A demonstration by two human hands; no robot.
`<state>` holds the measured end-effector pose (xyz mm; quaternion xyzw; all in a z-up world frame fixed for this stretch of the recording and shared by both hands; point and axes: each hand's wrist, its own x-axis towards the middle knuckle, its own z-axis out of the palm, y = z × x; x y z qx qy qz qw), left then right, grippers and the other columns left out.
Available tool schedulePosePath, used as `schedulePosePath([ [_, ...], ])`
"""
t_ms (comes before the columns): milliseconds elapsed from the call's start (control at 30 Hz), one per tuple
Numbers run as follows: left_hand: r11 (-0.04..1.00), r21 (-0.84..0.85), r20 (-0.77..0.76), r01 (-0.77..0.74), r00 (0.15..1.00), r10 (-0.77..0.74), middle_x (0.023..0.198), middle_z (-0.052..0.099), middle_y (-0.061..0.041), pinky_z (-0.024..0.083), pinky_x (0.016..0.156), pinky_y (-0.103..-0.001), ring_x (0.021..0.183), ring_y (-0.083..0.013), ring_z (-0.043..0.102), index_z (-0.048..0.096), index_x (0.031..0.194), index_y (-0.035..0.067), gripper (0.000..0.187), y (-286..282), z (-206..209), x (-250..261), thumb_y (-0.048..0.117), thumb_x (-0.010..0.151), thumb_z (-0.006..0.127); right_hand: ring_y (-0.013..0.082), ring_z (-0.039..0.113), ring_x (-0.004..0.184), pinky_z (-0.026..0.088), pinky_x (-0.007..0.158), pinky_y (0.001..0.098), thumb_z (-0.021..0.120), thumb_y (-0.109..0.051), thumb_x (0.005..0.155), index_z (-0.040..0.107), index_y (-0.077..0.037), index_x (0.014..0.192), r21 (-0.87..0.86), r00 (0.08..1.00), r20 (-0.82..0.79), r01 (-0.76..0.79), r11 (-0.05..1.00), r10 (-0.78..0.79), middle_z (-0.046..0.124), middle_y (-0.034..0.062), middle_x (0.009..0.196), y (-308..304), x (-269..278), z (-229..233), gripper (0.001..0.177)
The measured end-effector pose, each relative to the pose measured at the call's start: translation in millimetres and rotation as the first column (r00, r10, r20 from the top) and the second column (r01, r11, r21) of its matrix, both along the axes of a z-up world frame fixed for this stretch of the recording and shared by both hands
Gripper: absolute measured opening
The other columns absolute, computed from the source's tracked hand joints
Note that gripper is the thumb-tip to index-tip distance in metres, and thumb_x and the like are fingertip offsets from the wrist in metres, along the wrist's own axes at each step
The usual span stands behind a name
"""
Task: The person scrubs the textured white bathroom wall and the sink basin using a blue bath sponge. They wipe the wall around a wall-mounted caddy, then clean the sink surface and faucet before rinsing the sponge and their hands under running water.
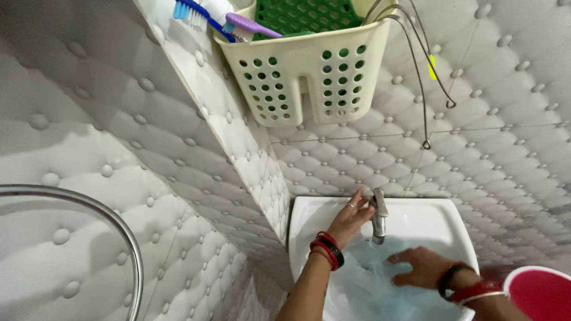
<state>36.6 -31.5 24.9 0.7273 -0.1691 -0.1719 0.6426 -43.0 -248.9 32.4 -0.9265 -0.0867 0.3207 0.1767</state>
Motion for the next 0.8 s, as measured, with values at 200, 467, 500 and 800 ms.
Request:
schedulePosePath([
  [200, 0.995, 0.085, 0.084, -0.048, 0.996, 0.041, 0.151, 0.052, -0.016, 0.038, 0.115, -0.035, 0.14, -0.0239, 0.049, 0.038, 0.159, 0.004, 0.106, -7, 15, -4, 0.069, 0.081, 0.071, 0.0222, 0.07, 0.109, 0.055, 0.1, 0.0363, 0.071, -0.053, 0.086, 0.078, -0.023, 0.115, -0.129, 0.996, 0.089, 0.006, 0.992, 0.005, 0.076, 0.0026, 0.11, 18, 13, 103, 0.042],
  [467, 0.972, 0.153, 0.183, -0.18, 0.971, 0.151, 0.12, 0.072, -0.016, 0.054, 0.096, -0.039, 0.111, -0.0273, 0.069, 0.059, 0.14, 0.004, 0.097, -15, 43, -15, 0.068, 0.068, 0.077, 0.0294, 0.062, 0.075, 0.055, 0.07, 0.0385, 0.054, -0.03, 0.099, 0.063, -0.002, 0.087, 0.443, 0.425, -0.674, 0.887, 0.13, -0.604, 0.065, 0.0139, 0.077, 37, 8, 33, 0.032],
  [500, 0.945, 0.208, 0.248, -0.251, 0.948, 0.197, 0.117, 0.072, -0.016, 0.055, 0.093, -0.04, 0.108, -0.0278, 0.069, 0.059, 0.136, 0.004, 0.095, -25, 47, -17, 0.066, 0.067, 0.079, 0.0297, 0.063, 0.077, 0.055, 0.072, 0.0384, 0.052, -0.027, 0.099, 0.06, -0.003, 0.085, 0.417, 0.348, -0.764, 0.909, -0.004, -0.543, 0.064, 0.014, 0.079, 43, 6, 18, 0.03],
  [800, 0.798, -0.319, -0.044, -0.512, 0.849, 0.527, 0.118, 0.068, -0.013, 0.049, 0.099, -0.035, 0.113, -0.0256, 0.064, 0.064, 0.12, 0.001, 0.065, -51, -4, -16, 0.058, 0.089, 0.061, 0.0295, 0.063, 0.094, 0.055, 0.093, 0.0413, 0.046, -0.016, 0.103, 0.056, 0.002, 0.096, 0.375, 0.216, -0.915, 0.768, -0.52, -0.34, 0.062, 0.0141, 0.093, 39, 16, -104, 0.022],
])
